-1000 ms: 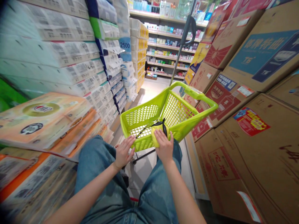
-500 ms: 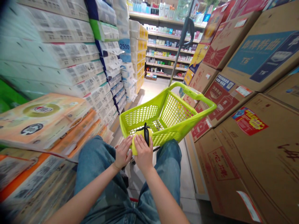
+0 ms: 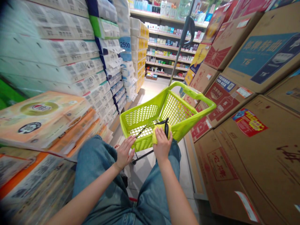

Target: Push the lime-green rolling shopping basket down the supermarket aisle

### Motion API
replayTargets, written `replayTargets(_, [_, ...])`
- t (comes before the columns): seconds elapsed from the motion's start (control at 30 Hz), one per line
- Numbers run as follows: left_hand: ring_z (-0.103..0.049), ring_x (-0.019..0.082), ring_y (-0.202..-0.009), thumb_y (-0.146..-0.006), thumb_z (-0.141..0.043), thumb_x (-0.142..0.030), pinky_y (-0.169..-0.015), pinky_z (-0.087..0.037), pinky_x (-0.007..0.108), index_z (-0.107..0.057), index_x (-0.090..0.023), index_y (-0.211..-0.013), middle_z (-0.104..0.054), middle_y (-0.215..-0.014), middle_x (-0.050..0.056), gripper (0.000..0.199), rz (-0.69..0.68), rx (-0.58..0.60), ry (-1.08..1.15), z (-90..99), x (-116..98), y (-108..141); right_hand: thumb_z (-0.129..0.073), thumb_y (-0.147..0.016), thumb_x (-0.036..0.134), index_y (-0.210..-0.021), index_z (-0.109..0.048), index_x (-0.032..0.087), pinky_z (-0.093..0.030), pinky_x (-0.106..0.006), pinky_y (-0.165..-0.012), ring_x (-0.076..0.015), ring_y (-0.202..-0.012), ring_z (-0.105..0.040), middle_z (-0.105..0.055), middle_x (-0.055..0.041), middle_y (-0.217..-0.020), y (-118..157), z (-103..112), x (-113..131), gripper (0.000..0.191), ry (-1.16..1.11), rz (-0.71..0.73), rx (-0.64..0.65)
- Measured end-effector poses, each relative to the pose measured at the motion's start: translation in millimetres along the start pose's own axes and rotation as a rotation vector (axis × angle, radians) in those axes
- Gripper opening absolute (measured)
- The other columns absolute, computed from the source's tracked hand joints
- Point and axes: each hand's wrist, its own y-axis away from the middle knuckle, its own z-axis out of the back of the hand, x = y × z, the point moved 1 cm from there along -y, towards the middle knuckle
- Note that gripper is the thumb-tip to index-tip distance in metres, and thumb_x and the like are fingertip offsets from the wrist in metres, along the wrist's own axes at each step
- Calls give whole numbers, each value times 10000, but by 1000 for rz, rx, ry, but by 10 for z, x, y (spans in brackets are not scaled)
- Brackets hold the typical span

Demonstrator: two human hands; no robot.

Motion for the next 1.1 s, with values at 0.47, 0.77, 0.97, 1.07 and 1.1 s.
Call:
replayTargets(0.47, [-429,257,-1406,-929,-468,-180,-1133,-398,482,-384,-198,-1484,-531,-1450,109,562,-21,19,-1,63,27,-7,-438,-773,34,-1318,-585,275,-15,-511,-1233,-198,-1296,-568,-656,-14,-1334,-24,154,-198,614,-25,78,66])
replayTargets(0.77, [-420,256,-1414,-933,-452,-178,-1132,-400,483,-375,-191,-1489,-527,-1455,111,562,-19,20,-7,31,16,11,-453,-793,59,-1344,-568,228,10,-458,-1252,-206,-1340,-522,-645,-43,-1348,167,-77,413,588,-48,67,54])
replayTargets(0.97, [-422,258,-1411,-932,-449,-173,-1136,-398,494,-368,-208,-1493,-518,-1460,109,568,-18,29,8,56,22,-2,-477,-816,86,-1369,-542,251,43,-454,-1247,-185,-1347,-514,-636,-28,-1363,244,-46,606,581,-104,218,177])
replayTargets(1.07, [-429,261,-1406,-932,-455,-175,-1129,-403,494,-370,-209,-1491,-524,-1457,107,567,-23,38,5,68,26,-7,-462,-794,55,-1360,-555,255,30,-474,-1244,-200,-1321,-542,-640,-30,-1357,104,98,146,608,-59,194,165])
replayTargets(1.1, [-433,263,-1403,-933,-456,-178,-1128,-404,494,-372,-207,-1490,-526,-1456,108,565,-25,39,3,72,27,-8,-455,-791,48,-1353,-563,257,22,-489,-1241,-206,-1313,-552,-643,-31,-1352,48,147,-39,610,-33,158,134])
